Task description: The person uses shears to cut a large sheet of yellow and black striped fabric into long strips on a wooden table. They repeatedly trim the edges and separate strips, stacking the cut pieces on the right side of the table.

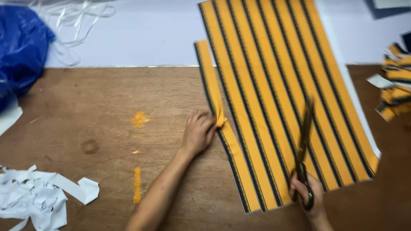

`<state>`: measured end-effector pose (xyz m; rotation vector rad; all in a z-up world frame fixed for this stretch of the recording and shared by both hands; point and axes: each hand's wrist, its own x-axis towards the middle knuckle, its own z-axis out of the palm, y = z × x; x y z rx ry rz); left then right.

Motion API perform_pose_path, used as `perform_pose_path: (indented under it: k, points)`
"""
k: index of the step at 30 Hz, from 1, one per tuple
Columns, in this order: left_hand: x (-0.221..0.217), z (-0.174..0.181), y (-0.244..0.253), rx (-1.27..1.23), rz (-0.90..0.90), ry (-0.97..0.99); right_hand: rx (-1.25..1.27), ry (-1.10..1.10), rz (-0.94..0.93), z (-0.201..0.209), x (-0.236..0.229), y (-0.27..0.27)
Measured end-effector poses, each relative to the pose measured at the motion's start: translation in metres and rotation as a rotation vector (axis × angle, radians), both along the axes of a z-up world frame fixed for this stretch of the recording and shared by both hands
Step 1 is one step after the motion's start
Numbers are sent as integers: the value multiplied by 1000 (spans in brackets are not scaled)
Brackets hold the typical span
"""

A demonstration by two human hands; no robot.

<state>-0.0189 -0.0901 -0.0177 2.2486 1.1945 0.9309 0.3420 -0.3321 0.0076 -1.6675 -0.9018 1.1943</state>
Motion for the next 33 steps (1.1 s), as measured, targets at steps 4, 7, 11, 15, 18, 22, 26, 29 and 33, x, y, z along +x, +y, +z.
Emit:
perform_pose_path:
  k: [4, 7, 11, 15, 18, 22, 26, 29, 33]
  points:
    - [-5, 24, -123, -373, -246, -217, -25, -137, -434, -27, 57, -117]
    - [-15, 37, -156, -567, -85, -410, 103, -170, -606, -44, 77, -155]
    - [-5, 40, -170, -77, 78, 21, 317, -80, -715, -58, 73, -156]
    - [28, 23, -196, 423, -76, 363, 250, -71, -690, -48, 72, -138]
    - [14, 0, -210, 29, -148, 201, 214, -80, -623, -43, 64, -143]
    - [-20, -9, -150, -112, 227, 183, 207, -6, -615, -42, 62, -138]
    - [37, 34, -68, -277, 271, -23, 238, 77, -602, -45, 59, -139]
    - [152, 96, -27, -583, 201, -147, 230, 97, -619, -43, 57, -141]
    - [321, 183, 9, -513, -161, -472, 176, 65, -580, -40, 56, -142]
